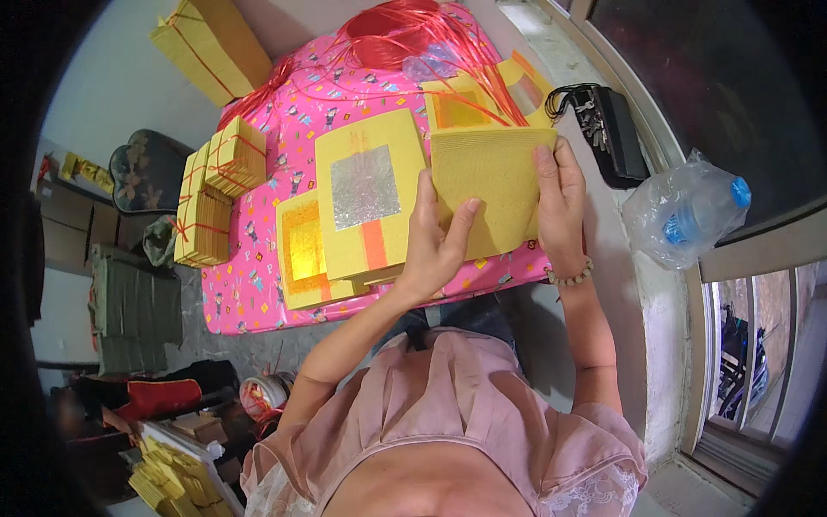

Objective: The recorder is organizing, stacking, and inspecting stacks of yellow paper with metallic squares (likely joss paper).

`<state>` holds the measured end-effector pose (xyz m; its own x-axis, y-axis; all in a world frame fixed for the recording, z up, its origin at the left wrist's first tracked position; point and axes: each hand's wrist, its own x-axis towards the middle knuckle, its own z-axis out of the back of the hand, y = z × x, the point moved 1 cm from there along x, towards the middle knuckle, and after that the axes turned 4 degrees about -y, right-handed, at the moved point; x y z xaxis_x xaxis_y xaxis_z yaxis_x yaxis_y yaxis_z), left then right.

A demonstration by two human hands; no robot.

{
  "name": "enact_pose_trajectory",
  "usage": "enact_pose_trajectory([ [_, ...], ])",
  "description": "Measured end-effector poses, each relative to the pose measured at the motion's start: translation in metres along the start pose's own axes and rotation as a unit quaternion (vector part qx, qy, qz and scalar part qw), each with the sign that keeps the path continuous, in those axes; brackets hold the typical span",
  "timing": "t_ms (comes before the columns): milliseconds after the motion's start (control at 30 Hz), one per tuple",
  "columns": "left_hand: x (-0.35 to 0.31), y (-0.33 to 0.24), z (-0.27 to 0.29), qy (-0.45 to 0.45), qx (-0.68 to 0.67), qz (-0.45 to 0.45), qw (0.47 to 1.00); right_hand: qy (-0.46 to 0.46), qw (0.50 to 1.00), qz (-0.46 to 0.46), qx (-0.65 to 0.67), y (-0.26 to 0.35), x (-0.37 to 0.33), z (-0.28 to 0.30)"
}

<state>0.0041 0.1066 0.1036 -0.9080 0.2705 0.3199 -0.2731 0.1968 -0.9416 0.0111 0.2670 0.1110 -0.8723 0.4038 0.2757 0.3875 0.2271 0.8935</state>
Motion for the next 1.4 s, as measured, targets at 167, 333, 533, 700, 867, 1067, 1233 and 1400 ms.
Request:
enact_pose_trajectory([
  [167, -0.009, 0.005, -0.011, -0.015, 0.051, -0.051, 0.997, 0.013, 0.996, 0.075, -0.044, 0.001, -0.008, 0.017],
  [333, -0.012, 0.015, -0.018, -0.026, 0.068, -0.081, 0.994, -0.012, 0.997, 0.056, -0.059, 0.005, -0.023, 0.025],
  [533, -0.02, 0.018, -0.023, -0.016, 0.117, -0.093, 0.989, -0.022, 0.993, 0.088, -0.082, 0.014, -0.029, 0.032],
  [700, -0.023, 0.022, -0.026, -0.012, 0.161, -0.166, 0.973, -0.032, 0.999, 0.027, -0.03, 0.02, -0.032, 0.034],
  [867, -0.025, 0.027, -0.028, -0.01, 0.193, -0.168, 0.967, -0.057, 0.998, -0.004, -0.022, 0.02, -0.03, 0.027],
  [1067, -0.028, 0.028, -0.033, -0.024, 0.163, -0.122, 0.979, -0.055, 0.997, -0.034, -0.03, 0.017, -0.029, 0.032],
  [1233, -0.029, 0.032, -0.036, -0.019, 0.154, -0.076, 0.985, -0.058, 0.996, -0.049, -0.05, 0.007, -0.025, 0.041],
  [1400, -0.029, 0.046, -0.039, -0.026, 0.092, -0.037, 0.995, -0.079, 0.992, -0.073, -0.059, -0.002, -0.028, 0.047],
])
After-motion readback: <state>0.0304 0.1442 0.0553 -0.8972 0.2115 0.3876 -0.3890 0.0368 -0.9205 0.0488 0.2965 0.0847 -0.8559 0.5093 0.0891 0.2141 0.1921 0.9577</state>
